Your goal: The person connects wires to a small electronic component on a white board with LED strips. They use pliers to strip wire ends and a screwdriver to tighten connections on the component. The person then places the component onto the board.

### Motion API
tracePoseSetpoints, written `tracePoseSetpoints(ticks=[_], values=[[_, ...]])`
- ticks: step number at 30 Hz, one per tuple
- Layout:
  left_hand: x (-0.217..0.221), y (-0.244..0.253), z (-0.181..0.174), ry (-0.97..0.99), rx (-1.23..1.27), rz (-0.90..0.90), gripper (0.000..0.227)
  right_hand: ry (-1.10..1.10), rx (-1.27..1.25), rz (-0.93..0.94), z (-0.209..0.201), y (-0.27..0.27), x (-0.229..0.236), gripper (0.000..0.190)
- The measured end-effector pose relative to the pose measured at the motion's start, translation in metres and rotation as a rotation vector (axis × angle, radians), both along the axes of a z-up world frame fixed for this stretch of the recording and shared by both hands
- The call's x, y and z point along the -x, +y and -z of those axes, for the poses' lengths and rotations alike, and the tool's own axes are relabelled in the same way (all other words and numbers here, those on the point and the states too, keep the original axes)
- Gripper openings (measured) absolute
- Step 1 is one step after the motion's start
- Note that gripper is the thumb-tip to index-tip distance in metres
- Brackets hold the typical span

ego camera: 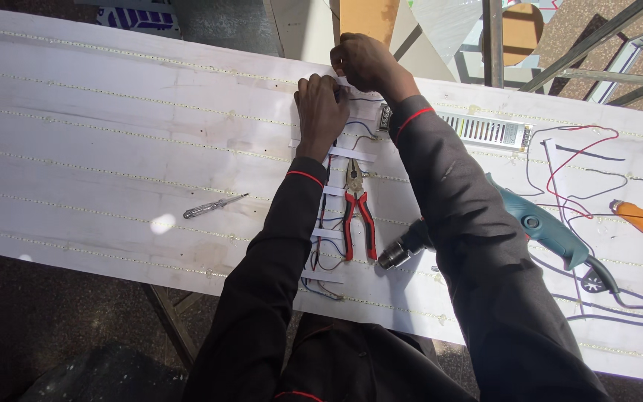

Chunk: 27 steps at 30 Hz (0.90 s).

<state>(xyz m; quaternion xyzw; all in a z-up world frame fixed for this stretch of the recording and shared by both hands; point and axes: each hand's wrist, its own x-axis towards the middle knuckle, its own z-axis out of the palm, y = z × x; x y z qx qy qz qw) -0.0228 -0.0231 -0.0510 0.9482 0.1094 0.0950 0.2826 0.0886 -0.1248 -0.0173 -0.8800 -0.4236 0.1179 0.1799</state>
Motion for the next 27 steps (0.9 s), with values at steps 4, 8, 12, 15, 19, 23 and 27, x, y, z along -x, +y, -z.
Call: tracePoseSetpoints(ticks=[4, 8, 12, 15, 19, 23, 27], values=[[0.001, 0.0, 0.006, -0.032, -0.039, -0.013, 0.019, -0.074, -0.085, 0.026, 0.004, -0.008, 0.012, 0.017], [-0.003, 0.002, 0.0, 0.033, 0.147, -0.054, 0.016, -0.129, -0.161, 0.005, 0.004, -0.023, 0.022, 0.044], [0.0, -0.003, 0.0, -0.042, 0.15, -0.094, 0.013, -0.202, -0.073, 0.069, 0.007, -0.025, 0.03, 0.036], [0.001, -0.003, 0.002, -0.076, 0.124, -0.086, 0.013, -0.139, -0.161, 0.159, 0.007, -0.02, 0.03, 0.035], [0.004, -0.004, 0.005, -0.163, 0.095, -0.071, 0.01, -0.02, -0.229, 0.302, 0.005, -0.015, 0.029, 0.027], [0.01, -0.003, 0.0, -0.271, 0.174, -0.027, 0.011, -0.21, -0.029, 0.091, 0.001, -0.021, 0.029, 0.042], [0.018, 0.005, 0.002, -0.291, 0.412, 0.024, 0.01, -0.178, 0.124, -0.005, -0.004, -0.029, 0.028, 0.069]])
